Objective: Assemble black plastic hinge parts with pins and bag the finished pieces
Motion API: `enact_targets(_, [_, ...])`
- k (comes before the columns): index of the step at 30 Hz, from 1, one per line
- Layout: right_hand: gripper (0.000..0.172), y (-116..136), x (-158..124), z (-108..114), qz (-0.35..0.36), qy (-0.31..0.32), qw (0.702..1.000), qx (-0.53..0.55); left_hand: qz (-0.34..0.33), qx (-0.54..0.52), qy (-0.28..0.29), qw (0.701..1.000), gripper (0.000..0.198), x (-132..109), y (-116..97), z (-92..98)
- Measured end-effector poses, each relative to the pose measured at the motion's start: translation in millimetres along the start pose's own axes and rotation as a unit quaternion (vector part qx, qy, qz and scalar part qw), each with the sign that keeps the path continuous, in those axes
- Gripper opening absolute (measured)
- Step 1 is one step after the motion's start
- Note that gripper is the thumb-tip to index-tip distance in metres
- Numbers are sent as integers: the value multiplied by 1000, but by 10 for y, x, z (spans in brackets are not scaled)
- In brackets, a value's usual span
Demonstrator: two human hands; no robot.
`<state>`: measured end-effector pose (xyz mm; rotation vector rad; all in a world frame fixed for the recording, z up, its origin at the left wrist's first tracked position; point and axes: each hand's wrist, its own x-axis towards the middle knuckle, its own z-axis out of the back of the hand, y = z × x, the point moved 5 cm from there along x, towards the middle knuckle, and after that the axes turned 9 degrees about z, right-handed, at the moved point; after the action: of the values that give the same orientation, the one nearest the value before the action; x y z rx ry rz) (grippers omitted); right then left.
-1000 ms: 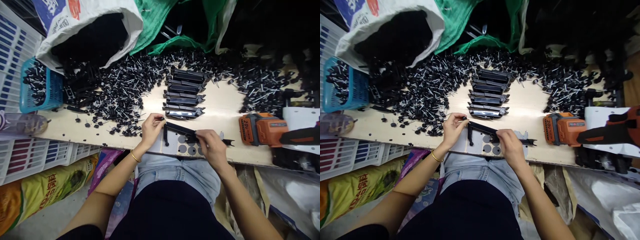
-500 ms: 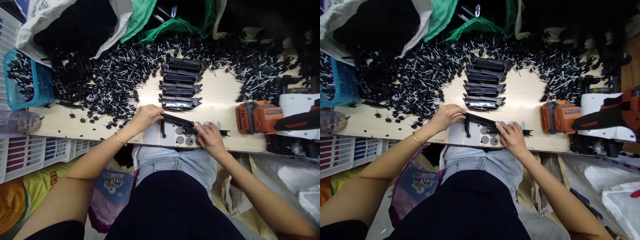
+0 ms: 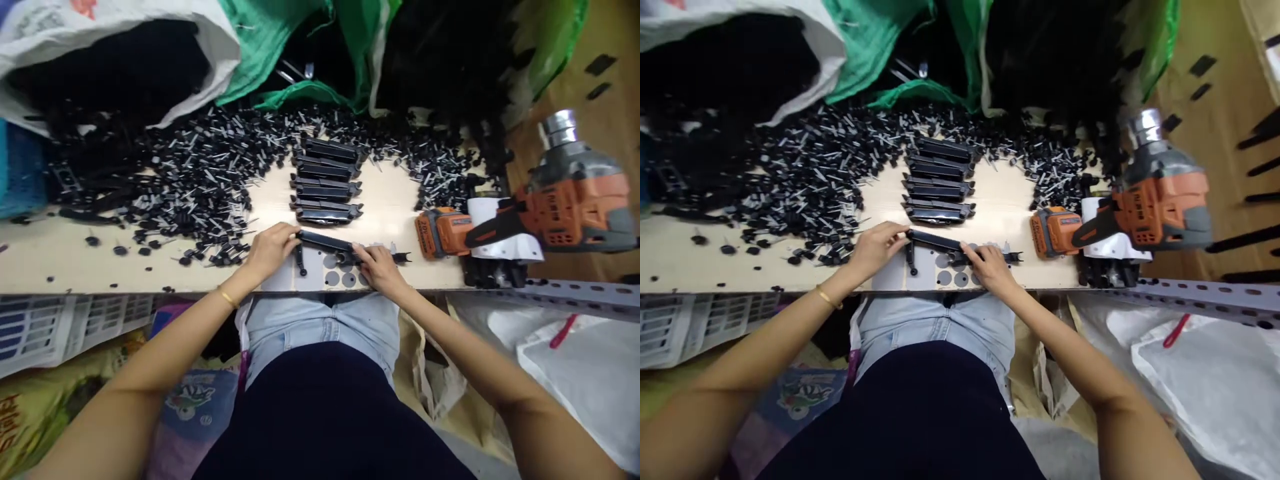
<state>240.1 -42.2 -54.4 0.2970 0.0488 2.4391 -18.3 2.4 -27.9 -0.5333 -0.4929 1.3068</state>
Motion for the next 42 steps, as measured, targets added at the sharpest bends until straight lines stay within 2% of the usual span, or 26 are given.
enact_targets(3, [68, -42, 32, -3, 6, 18, 1000, -13, 39, -54, 45, 997, 13, 124, 51, 7])
enact_targets(5, [68, -59, 65, 3, 22, 22, 999, -16, 76, -57, 42, 995, 26, 116, 68, 33])
enact_targets(7, [68, -59, 94, 26, 41, 19, 999, -20, 134, -22, 26, 990, 48, 2, 39, 8])
enact_targets(9, [68, -59, 114, 48, 52, 18, 998, -24, 190, 24, 38, 981, 68, -159, -42, -95])
enact_targets(11, [68, -78, 125, 50, 59, 29, 998, -20, 214, 63, 60, 973, 70, -285, -138, -204])
enact_targets(15, [65, -149, 113, 71, 77, 63, 995, 14, 188, 92, 102, 973, 58, -359, -195, -260])
enact_targets(18, [59, -132, 162, 210, 61, 79, 995, 23, 195, 115, 110, 968, 55, -373, -150, -224])
enact_targets(22, [59, 110, 558, 425, 22, 15, 1000, 1, 240, 135, 117, 954, 60, -410, -152, -273])
enact_targets(24, [64, 292, 849, 353, 48, -4, 999, 16, 245, 140, 117, 952, 63, -413, -160, -296])
enact_targets(26, [66, 437, 1085, 151, 85, 18, 996, 17, 248, 142, 126, 950, 64, -409, -136, -294])
enact_targets(28, [67, 499, 1202, -62, 99, 50, 994, -10, 246, 141, 142, 948, 64, -399, -101, -281])
enact_targets(31, [67, 496, 1195, -217, 88, 81, 990, -69, 244, 128, 155, 949, 66, -362, -98, -285])
enact_targets(37, [61, 482, 1170, -198, 91, 126, 982, -104, 317, 92, 155, 931, 71, -317, -194, -322])
enact_targets(40, [61, 487, 1228, -197, 81, 111, 989, -57, 252, 99, 173, 947, 64, -311, -241, -147])
enact_targets(42, [62, 524, 1189, -137, 67, 66, 996, -4, 174, 119, 117, 970, 50, -255, -295, 53])
